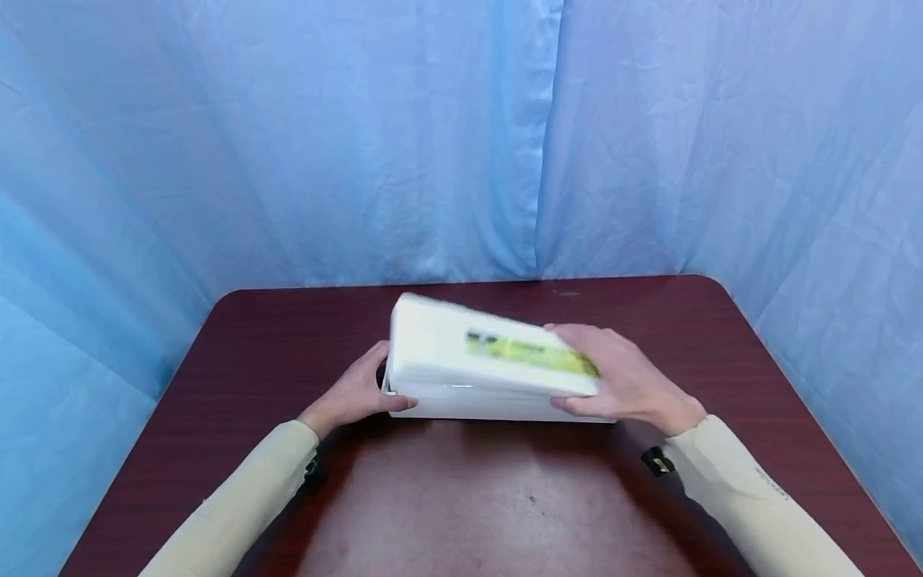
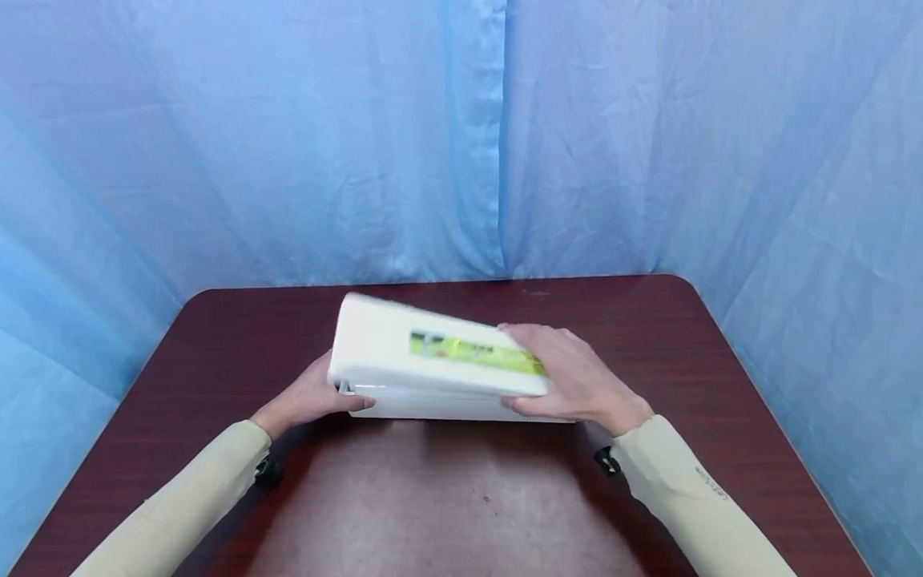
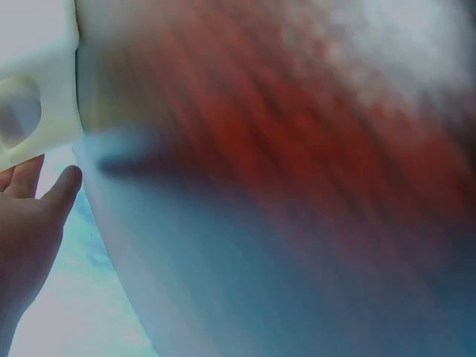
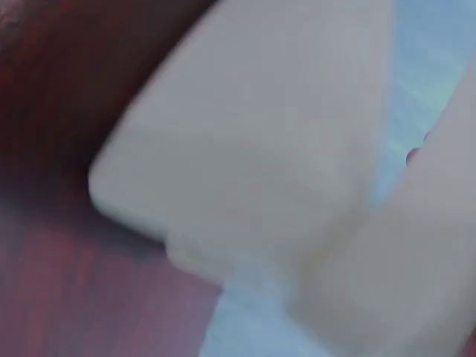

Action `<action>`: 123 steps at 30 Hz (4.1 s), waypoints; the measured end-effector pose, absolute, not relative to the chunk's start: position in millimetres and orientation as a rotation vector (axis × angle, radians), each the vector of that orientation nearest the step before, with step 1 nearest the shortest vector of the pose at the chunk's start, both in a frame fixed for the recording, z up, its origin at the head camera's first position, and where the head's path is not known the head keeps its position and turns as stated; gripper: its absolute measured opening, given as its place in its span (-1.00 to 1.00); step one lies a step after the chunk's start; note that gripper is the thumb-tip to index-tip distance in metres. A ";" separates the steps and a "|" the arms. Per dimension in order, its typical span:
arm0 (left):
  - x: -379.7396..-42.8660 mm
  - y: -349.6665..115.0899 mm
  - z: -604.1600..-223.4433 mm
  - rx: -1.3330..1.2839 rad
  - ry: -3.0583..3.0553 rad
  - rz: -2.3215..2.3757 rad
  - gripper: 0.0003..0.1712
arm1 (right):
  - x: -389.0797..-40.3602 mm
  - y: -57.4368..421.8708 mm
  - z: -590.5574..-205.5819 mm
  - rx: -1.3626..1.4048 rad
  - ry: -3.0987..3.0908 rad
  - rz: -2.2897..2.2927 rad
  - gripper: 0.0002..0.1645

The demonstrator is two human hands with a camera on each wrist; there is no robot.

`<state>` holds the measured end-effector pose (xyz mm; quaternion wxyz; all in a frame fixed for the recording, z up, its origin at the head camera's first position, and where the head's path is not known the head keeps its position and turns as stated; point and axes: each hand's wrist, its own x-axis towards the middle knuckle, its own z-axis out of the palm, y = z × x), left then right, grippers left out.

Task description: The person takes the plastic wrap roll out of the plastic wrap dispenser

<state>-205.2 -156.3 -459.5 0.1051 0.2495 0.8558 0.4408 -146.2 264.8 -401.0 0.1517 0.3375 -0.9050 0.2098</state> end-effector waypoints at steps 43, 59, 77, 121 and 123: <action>-195.1 -172.1 -460.0 0.680 2.585 1.221 0.10 | -114.3 326.6 -410.5 0.240 -2.873 0.632 0.17; -191.8 -169.7 -462.9 0.696 2.616 1.216 0.10 | -100.7 343.6 -416.5 0.088 -2.881 0.614 0.18; -190.7 -169.7 -464.6 0.673 2.622 1.204 0.09 | -91.8 360.2 -424.4 -0.047 -2.893 0.609 0.20; -186.7 -171.4 -469.3 0.651 2.659 1.206 0.08 | -83.1 390.6 -451.7 -0.304 -2.977 0.442 0.22; -186.6 -171.7 -469.2 0.650 2.660 1.204 0.08 | -83.6 392.2 -452.6 -0.294 -2.984 0.444 0.22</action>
